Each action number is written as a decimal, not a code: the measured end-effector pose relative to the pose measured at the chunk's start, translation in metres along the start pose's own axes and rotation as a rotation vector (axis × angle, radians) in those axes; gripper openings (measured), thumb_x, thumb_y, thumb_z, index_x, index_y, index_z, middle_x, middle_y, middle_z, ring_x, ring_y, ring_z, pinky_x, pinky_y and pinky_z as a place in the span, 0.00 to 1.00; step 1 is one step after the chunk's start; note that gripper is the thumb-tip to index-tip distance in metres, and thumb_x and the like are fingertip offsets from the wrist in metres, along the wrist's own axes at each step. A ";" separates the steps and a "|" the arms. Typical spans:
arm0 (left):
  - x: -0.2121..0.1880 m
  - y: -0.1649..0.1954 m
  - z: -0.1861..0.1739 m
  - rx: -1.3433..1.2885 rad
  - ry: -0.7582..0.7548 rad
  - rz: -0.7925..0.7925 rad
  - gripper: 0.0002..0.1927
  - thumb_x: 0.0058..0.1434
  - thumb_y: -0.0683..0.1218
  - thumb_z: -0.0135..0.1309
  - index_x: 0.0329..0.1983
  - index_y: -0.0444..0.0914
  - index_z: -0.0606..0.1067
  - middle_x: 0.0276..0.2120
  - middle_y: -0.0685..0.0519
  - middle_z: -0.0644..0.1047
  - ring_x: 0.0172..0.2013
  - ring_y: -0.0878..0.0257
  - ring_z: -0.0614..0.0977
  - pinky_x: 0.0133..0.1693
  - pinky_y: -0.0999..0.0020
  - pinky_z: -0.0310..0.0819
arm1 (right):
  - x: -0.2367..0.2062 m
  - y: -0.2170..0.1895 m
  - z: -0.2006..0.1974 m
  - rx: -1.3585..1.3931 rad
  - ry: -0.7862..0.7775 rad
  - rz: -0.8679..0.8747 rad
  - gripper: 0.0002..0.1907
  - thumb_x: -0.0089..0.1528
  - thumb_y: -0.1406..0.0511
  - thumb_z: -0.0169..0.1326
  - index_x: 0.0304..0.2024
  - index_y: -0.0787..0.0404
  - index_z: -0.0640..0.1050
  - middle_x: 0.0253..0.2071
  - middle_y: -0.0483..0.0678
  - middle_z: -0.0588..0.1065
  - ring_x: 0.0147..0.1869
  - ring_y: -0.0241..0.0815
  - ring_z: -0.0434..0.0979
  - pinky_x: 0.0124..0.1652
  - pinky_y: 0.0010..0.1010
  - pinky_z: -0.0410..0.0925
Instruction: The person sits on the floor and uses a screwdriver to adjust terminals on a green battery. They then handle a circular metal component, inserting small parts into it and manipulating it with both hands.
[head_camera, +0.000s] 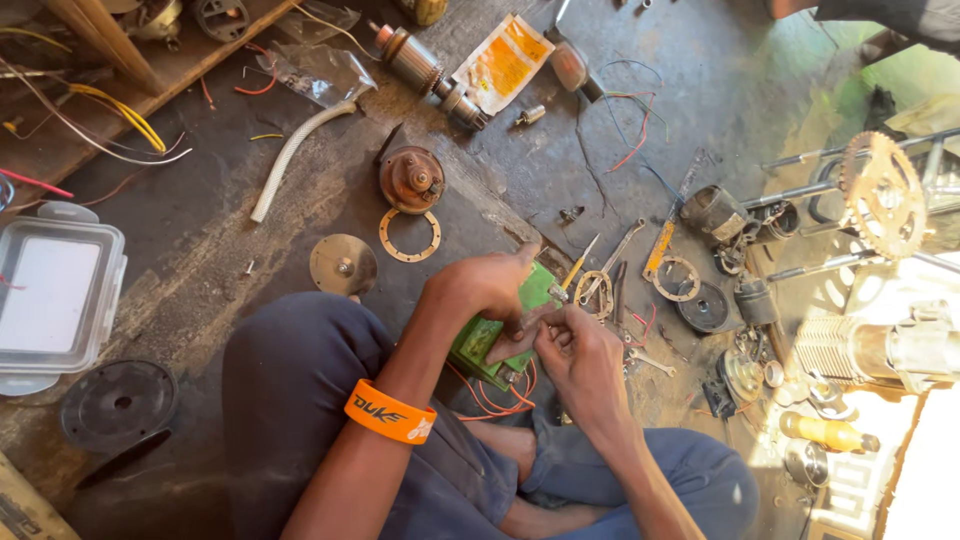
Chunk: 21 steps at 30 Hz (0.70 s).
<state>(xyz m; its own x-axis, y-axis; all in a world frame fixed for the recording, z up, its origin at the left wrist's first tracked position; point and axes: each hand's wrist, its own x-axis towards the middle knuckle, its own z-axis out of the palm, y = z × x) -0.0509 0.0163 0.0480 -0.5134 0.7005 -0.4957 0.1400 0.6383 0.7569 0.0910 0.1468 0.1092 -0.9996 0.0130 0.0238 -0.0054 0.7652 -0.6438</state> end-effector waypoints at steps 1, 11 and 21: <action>0.001 0.000 0.000 0.006 0.000 -0.023 0.65 0.39 0.45 0.70 0.79 0.39 0.46 0.47 0.37 0.82 0.47 0.46 0.84 0.46 0.54 0.80 | -0.001 0.000 -0.001 0.022 -0.008 -0.001 0.10 0.60 0.69 0.56 0.43 0.62 0.80 0.31 0.50 0.78 0.33 0.43 0.81 0.34 0.32 0.72; 0.016 -0.007 0.008 0.031 0.064 0.054 0.65 0.39 0.45 0.73 0.77 0.38 0.46 0.51 0.38 0.79 0.49 0.47 0.82 0.45 0.56 0.79 | 0.002 0.000 -0.001 0.027 -0.019 0.009 0.12 0.57 0.69 0.56 0.44 0.63 0.79 0.30 0.50 0.80 0.30 0.41 0.81 0.33 0.32 0.72; 0.018 -0.008 0.009 -0.005 0.040 0.028 0.67 0.37 0.45 0.73 0.77 0.39 0.45 0.50 0.39 0.79 0.48 0.47 0.82 0.45 0.57 0.79 | -0.005 0.006 0.004 -0.124 -0.005 0.014 0.06 0.60 0.68 0.58 0.39 0.64 0.80 0.31 0.55 0.78 0.34 0.46 0.80 0.36 0.36 0.71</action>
<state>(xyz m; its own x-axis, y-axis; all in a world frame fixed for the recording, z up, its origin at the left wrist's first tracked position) -0.0540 0.0264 0.0290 -0.5432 0.7044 -0.4570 0.1503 0.6171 0.7724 0.0958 0.1485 0.1023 -0.9997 0.0211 0.0118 0.0113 0.8390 -0.5441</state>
